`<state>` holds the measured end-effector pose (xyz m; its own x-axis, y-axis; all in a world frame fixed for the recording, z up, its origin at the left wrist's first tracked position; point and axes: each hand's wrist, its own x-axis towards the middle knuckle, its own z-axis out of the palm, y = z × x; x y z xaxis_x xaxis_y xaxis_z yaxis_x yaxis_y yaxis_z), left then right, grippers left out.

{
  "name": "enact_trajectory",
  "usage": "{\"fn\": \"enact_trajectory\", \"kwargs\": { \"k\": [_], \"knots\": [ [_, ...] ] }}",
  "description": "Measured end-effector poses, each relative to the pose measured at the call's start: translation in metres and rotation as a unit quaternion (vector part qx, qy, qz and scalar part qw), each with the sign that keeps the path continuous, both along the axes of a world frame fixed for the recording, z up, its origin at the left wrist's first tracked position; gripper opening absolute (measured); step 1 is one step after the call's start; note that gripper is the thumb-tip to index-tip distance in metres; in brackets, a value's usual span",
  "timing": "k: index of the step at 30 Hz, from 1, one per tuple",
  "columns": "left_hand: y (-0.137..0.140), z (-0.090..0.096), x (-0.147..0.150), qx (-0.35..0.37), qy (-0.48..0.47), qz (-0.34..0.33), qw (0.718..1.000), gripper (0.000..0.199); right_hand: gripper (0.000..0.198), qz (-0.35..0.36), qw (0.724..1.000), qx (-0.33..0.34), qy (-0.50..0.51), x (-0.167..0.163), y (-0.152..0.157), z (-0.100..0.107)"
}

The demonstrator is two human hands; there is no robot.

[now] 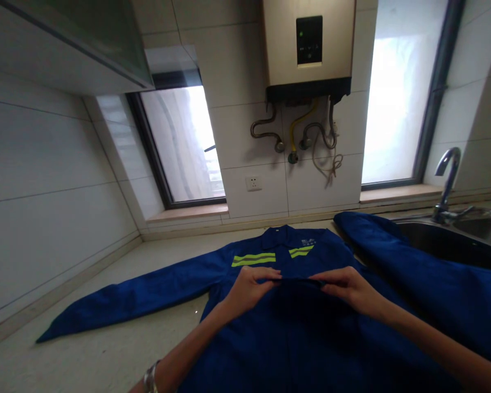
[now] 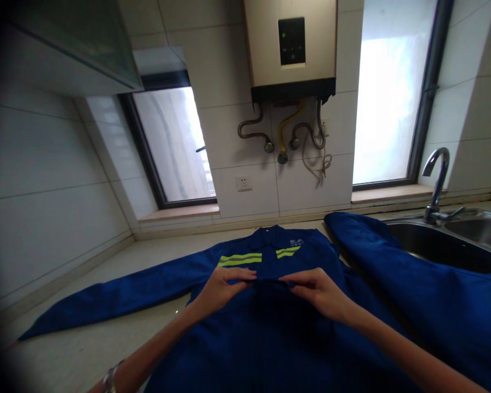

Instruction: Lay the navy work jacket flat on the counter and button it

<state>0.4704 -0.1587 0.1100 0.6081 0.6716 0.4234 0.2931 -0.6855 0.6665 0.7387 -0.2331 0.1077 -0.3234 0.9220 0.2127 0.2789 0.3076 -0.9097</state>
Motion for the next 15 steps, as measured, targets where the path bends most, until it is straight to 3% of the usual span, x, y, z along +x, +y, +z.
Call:
{"fn": "enact_trajectory", "kwargs": {
  "k": [4,7,11,15],
  "knots": [
    [-0.012,0.018,0.018,0.056,0.076,-0.035,0.995,0.051,0.037,0.001,0.999,0.04,-0.027,-0.006,0.001,0.004],
    [-0.013,0.033,0.036,0.051,0.138,-0.074,0.986,0.028,0.036,0.009,0.997,0.07,-0.028,-0.007,0.006,0.005],
    [0.01,0.053,0.049,0.058,0.172,-0.066,0.981,0.02,0.042,-0.036,0.99,0.11,-0.076,0.006,0.005,-0.004],
    [0.045,0.082,0.06,0.154,0.135,-0.017,0.979,0.021,0.04,-0.129,0.936,0.266,-0.19,0.022,-0.005,-0.009]
  ]
}}
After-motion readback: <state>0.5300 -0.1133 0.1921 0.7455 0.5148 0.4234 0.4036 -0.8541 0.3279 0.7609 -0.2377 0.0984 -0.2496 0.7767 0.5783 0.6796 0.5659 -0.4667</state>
